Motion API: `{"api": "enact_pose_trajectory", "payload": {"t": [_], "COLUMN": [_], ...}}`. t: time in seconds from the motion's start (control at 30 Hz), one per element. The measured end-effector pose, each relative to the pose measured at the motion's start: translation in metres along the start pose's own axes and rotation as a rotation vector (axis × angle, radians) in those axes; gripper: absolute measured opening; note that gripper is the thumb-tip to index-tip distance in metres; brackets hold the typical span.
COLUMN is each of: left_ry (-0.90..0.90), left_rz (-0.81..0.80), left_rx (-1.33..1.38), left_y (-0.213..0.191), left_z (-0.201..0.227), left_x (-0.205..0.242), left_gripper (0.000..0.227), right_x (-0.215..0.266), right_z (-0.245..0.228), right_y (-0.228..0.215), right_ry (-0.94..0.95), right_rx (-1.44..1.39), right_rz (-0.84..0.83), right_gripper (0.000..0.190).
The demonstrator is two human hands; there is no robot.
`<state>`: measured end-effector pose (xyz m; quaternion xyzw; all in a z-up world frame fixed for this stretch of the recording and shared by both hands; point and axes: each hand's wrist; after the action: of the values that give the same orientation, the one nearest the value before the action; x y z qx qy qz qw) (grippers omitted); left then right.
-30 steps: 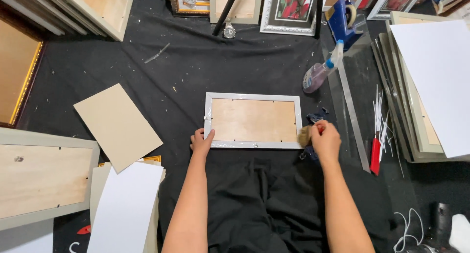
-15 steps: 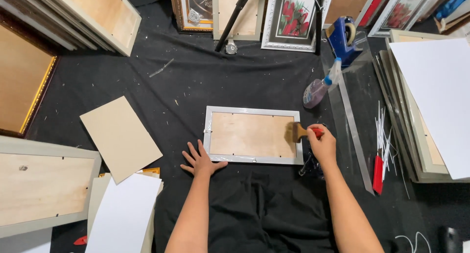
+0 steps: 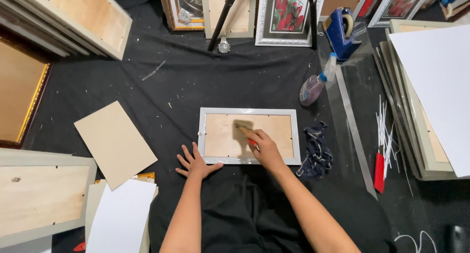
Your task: Cleaning the glass and backboard of a picture frame and then securing the backboard into the frame.
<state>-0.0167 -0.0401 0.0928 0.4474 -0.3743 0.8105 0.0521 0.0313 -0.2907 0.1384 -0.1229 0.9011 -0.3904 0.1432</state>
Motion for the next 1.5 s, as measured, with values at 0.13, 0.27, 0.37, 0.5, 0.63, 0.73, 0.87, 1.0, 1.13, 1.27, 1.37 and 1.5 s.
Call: {"api": "enact_pose_trajectory", "payload": {"t": [0.13,0.27,0.37,0.5,0.63,0.73,0.87,1.0,1.13,1.27,1.37,1.5], "left_ry": [0.003,0.003,-0.005,-0.017,-0.084,-0.08,0.023,0.037,0.038,0.045,0.043,0.064], "left_rz": [0.006,-0.01,-0.02,-0.02,0.12,0.042,-0.042,-0.013,-0.016,0.009,0.034,0.062], "left_rx": [-0.022,-0.007,-0.005,-0.017,-0.14,-0.12,0.038,0.026,0.025,0.019,0.016,0.02], "left_y": [0.002,0.001,-0.004,-0.004,0.039,0.02,-0.004,0.0,0.002,0.007,0.01,0.011], "left_z": [-0.001,-0.001,0.005,0.005,-0.029,-0.015,-0.007,-0.009,-0.011,-0.013,-0.012,-0.01], "left_x": [-0.002,-0.004,0.001,0.006,-0.075,-0.041,-0.002,-0.012,-0.01,-0.017,-0.01,-0.006], "left_gripper": [0.149,0.148,0.148,0.143,0.124,0.117,0.143,0.145,0.145,0.147,0.144,0.135], "right_x": [-0.02,-0.016,-0.025,-0.041,-0.038,-0.026,-0.005,0.029,0.066,0.089,0.099,0.091], "right_z": [0.025,0.05,0.015,-0.066,-0.104,-0.07,0.035,0.089,0.096,0.11,0.16,0.157], "right_y": [-0.008,-0.014,0.026,0.098,0.108,0.084,0.006,-0.108,-0.159,-0.139,-0.105,-0.092], "right_ry": [0.101,0.255,0.25,0.024,-0.068,-0.068,0.416,0.66,0.555,0.364,0.465,0.633], "right_rx": [-0.094,0.23,0.24,0.069,0.026,-0.073,-0.28,0.105,0.314,0.313,0.332,0.351], "right_rz": [0.169,0.445,0.381,0.084,-0.121,-0.203,-0.073,0.158,0.26,0.221,0.04,-0.286], "right_gripper": [0.036,0.028,0.032,0.041,0.032,0.029,0.016,0.012,0.009,0.025,0.032,0.063]}}
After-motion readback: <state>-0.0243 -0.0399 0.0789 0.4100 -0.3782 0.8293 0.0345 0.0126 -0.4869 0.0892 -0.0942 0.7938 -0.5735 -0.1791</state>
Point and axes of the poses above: each hand's wrist, its own x-axis away from the middle knuckle, its own y-axis out of the palm, z = x × y, and after that the axes turned 6 degrees about -z, right-handed
